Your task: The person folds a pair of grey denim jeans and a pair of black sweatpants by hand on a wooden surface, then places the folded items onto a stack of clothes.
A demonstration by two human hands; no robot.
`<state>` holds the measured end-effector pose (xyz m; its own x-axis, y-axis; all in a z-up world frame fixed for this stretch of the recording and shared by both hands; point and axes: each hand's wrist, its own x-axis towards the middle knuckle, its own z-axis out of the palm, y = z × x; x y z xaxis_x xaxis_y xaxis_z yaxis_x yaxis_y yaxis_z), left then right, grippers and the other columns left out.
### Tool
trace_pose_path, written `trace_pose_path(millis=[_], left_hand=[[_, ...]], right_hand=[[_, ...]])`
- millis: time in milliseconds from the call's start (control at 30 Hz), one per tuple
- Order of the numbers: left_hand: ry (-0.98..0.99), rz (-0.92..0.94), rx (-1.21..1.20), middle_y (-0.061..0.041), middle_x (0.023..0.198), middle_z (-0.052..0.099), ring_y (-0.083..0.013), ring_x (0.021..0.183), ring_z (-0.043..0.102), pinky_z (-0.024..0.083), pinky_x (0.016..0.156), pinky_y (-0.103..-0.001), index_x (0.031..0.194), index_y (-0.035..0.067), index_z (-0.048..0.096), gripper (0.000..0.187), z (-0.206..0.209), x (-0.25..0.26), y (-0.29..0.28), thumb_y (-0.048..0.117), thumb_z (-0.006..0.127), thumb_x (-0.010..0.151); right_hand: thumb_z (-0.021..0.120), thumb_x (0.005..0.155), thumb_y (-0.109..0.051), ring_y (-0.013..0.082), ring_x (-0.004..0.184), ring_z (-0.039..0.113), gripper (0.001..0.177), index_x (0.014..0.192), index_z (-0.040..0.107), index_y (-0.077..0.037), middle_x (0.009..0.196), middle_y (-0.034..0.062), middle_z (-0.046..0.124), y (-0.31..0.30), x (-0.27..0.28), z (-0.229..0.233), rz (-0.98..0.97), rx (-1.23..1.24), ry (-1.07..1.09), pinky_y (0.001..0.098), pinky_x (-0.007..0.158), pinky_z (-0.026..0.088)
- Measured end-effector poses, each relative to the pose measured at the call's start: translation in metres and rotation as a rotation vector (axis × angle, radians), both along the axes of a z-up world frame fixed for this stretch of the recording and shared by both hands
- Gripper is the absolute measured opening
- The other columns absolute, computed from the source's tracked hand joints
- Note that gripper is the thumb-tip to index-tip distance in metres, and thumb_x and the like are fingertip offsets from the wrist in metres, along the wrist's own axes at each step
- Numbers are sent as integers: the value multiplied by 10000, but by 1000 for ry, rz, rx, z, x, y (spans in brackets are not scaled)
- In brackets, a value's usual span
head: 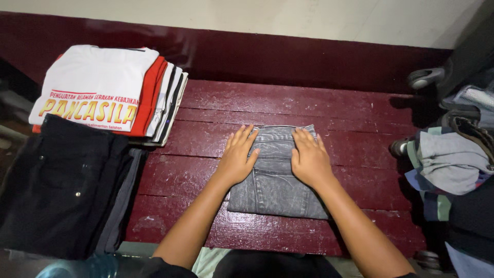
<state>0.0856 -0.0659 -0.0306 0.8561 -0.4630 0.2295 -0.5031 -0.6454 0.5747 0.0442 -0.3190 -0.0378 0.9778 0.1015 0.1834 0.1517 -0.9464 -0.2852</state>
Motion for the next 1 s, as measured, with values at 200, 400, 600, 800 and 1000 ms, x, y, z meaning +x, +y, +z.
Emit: trace_pose_path(millis=[200,400,600,800,1000], left_hand=[[-13,-39,27,-132,1668,283,-348,1555,184,108,1241,-522,1567,66,373,562,-7,4,1,289,431,1055],[1,-10,-11,-106,1669,314,-325,1565,214,134,1258,-506,1551,84,410,531,-9,2,1,239,419,1043],[-27,-9,-1,-117,1669,318,-340,1560,223,153,1257,-525,1544,66,419,525,-12,2,0,240,438,1049],[-23,-23,53,-124,1664,300,-345,1556,190,153,1234,-537,1544,63,405,544,-12,3,-1,245,446,1034],[-35,-6,40,-150,1649,320,-362,1547,213,169,1231,-544,1541,38,408,556,-8,-6,-2,243,458,1026]], right_hand=[[437,974,-317,357,1539,128,622,1532,342,-57,1651,224,169,46,-5,48,-112,-321,120,686,1164,3],[575,924,-427,496,1481,113,780,1500,360,53,1598,258,257,112,-90,43,310,-88,63,632,1169,42],[627,964,-320,389,1507,298,475,1367,619,-71,1552,157,485,90,-142,41,658,113,162,611,1212,110],[512,1014,-280,295,1502,391,479,1458,545,-103,1559,114,528,46,-102,40,364,113,84,538,1256,182],[448,972,-459,329,1517,198,663,1570,348,-194,1654,147,258,17,-114,42,-4,-244,173,551,1178,85]])
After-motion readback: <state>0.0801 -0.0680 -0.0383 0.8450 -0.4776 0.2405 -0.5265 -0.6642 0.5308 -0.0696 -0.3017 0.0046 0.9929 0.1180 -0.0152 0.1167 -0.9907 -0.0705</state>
